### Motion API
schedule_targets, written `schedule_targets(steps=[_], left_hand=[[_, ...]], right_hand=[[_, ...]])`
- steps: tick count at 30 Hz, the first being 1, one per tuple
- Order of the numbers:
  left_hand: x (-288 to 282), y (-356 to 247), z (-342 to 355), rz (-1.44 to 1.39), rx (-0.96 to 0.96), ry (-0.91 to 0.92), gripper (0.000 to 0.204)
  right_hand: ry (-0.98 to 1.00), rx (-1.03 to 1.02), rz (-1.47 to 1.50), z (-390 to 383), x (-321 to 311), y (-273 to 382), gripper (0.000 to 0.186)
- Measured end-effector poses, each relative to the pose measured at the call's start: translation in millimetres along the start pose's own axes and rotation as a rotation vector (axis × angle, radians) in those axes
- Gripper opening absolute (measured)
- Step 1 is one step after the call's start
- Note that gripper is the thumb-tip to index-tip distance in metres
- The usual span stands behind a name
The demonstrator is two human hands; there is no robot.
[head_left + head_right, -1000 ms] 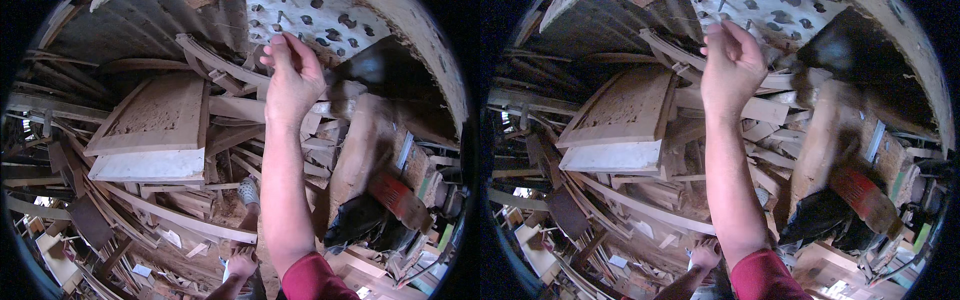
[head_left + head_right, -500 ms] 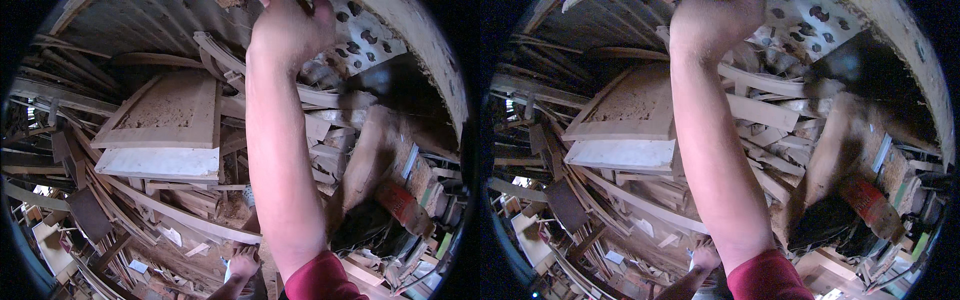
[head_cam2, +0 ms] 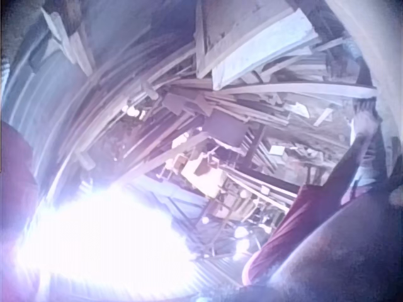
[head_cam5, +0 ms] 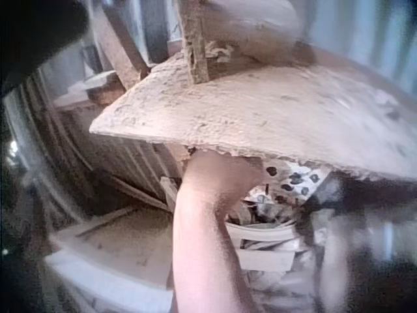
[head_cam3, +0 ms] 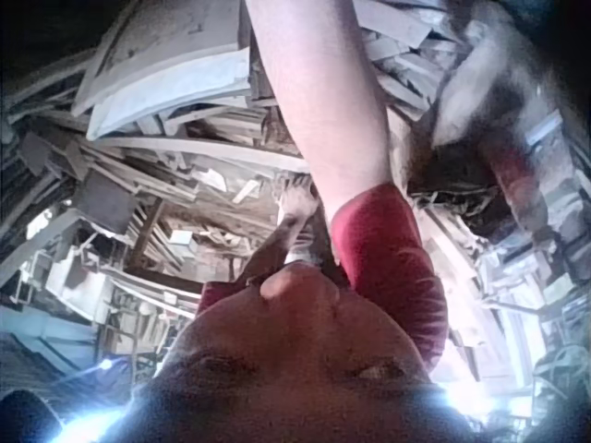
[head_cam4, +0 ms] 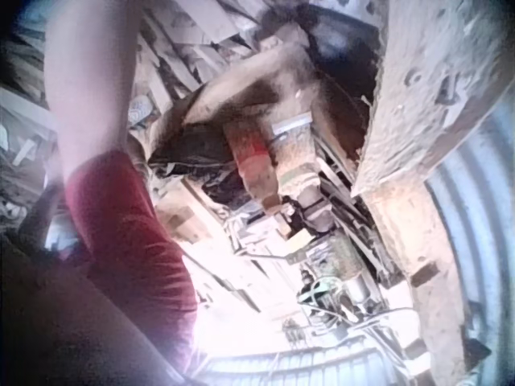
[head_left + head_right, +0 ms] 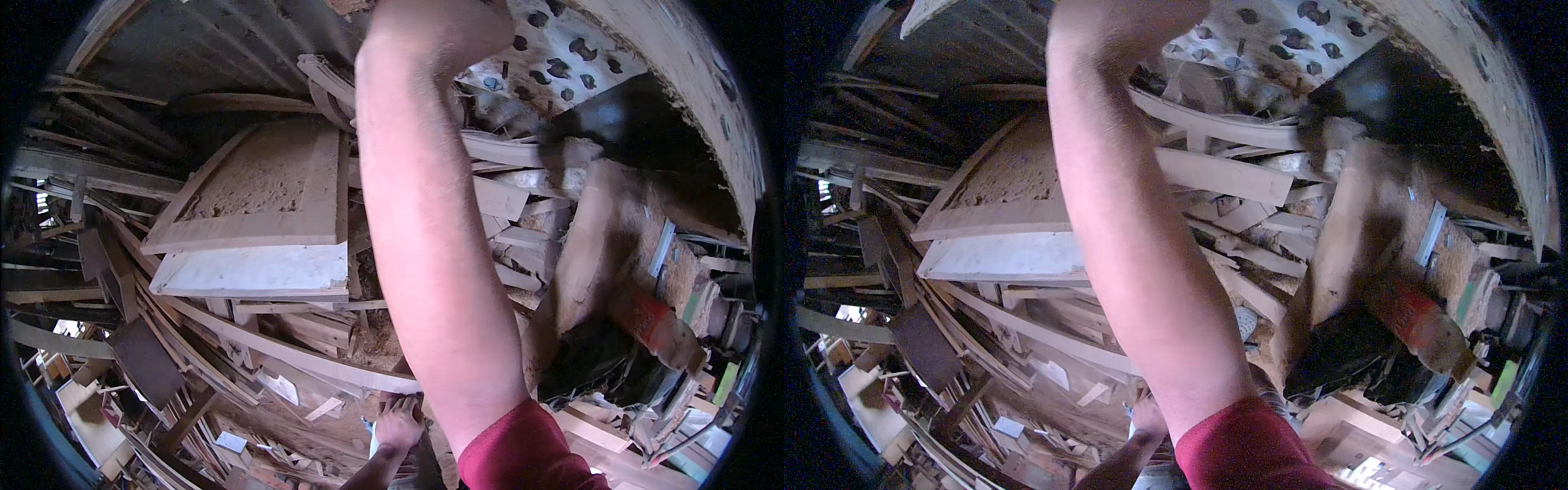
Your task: The person disassembles a hand router by removing a collet nut and a router bit using a wrench, then selects a new bit from a storage board and inserts it into the router.
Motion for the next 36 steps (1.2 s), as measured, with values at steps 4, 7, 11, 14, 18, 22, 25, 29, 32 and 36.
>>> schedule_targets(steps=[4,7,11,14,18,22,25,29,32,36], left_hand=[[-1,-3,0,-0.01,-0.082,0.113,0.018],[2,-4,-1,0.0,-0.057,0.053,0.018],[1,-5,-1,-0.006,-0.033,-0.01,0.017],[1,-5,-1,-0.028,0.003,-0.048,0.017],[0,-5,0,-0.001,-0.001,-0.024,0.017],[5,-2,-1,0.0,-0.042,0.064,0.02],[6,-2,0,-0.013,-0.06,0.088,0.025],[-6,-15,9,0.079,-0.101,0.204,0.039],[17,2,2,0.103,-0.088,0.204,0.046],[20,2,2,0.09,-0.088,0.214,0.046]], right_hand=[[-0.002,0.001,-0.006,2,-1,0,0.028],[0.001,0.0,-0.011,2,1,1,0.027],[0.003,-0.002,-0.016,1,1,1,0.027],[0.005,-0.006,-0.022,3,1,2,0.027],[0.006,-0.002,-0.024,0,3,0,0.026],[0.003,0.001,-0.031,0,5,-1,0.026],[0.006,-0.002,-0.041,2,5,-1,0.026],[0.01,-0.008,-0.058,4,6,-1,0.026],[0.012,-0.012,-0.063,2,7,0,0.026],[0.02,-0.013,-0.083,0,6,-2,0.025]])
Point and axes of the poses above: each hand's wrist, its own z-axis towards the middle knuckle, its own x-axis out of the palm, y = z × x, the point moved 2 cm from there along z, towards the middle knuckle, and after that the axes turned 1 degree about x, right-handed, at the moved point
